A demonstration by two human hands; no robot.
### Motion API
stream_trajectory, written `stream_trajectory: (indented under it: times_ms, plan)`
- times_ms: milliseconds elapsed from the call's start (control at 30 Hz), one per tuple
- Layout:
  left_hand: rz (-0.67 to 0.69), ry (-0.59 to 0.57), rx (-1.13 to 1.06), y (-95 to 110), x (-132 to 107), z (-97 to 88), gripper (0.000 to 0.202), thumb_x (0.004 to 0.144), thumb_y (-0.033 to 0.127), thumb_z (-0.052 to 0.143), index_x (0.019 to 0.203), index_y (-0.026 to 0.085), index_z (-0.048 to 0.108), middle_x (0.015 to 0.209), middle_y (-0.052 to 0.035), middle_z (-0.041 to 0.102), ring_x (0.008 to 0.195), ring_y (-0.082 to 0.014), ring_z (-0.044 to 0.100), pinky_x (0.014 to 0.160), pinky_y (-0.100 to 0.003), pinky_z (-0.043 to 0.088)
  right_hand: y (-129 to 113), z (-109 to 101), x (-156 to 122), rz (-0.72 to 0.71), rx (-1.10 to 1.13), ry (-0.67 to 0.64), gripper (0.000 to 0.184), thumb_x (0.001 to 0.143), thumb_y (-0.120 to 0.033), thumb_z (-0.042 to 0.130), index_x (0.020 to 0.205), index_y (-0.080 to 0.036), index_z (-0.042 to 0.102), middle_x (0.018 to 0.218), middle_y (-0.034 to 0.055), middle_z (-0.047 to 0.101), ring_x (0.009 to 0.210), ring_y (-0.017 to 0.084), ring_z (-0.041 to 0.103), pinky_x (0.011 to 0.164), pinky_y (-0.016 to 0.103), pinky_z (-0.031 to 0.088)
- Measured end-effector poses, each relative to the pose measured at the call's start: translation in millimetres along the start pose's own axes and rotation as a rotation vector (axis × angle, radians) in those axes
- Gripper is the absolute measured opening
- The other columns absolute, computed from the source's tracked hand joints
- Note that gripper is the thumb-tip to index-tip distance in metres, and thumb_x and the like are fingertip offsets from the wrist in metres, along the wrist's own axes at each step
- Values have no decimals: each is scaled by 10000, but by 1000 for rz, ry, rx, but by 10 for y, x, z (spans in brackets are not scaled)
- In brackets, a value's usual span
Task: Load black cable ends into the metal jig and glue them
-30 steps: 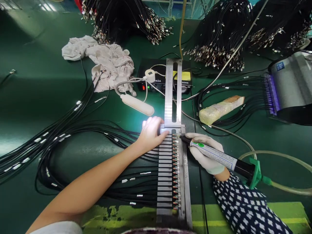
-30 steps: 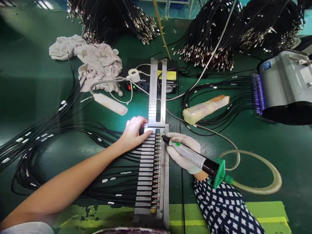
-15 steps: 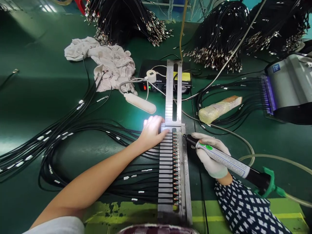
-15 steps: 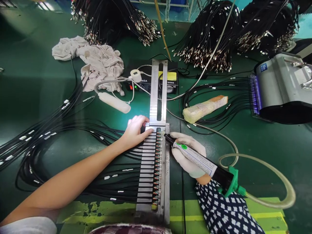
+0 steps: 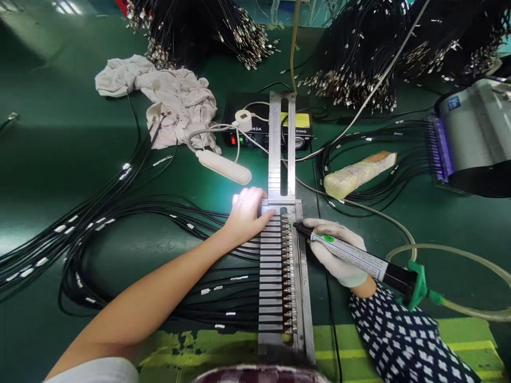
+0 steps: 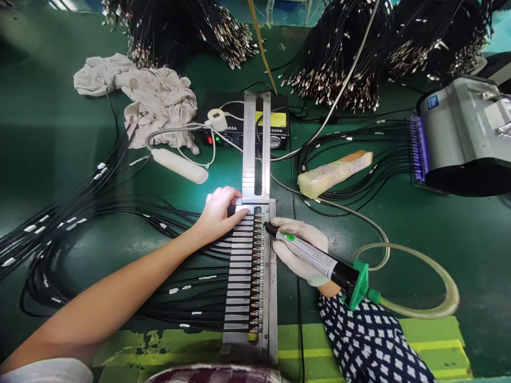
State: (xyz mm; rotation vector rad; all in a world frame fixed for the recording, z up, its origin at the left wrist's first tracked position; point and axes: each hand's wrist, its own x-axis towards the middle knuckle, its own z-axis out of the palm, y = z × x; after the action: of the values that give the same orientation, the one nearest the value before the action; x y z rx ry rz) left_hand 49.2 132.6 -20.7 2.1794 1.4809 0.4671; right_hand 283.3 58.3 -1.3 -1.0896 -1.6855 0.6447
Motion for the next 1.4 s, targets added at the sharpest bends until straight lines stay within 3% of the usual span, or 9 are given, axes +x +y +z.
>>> stream_trajectory:
  times_ms: [1400]
  plan:
    - [-15,4,-3,18,-1,-7,209,886,397,562,977,216,513,957,-37,605,942,-247,522,754,-373,321,-33,-24,-6,-4,-9,-5,192,771,-134,723,926,-225,658,1024,90,767,925,256,747,814,405,629]
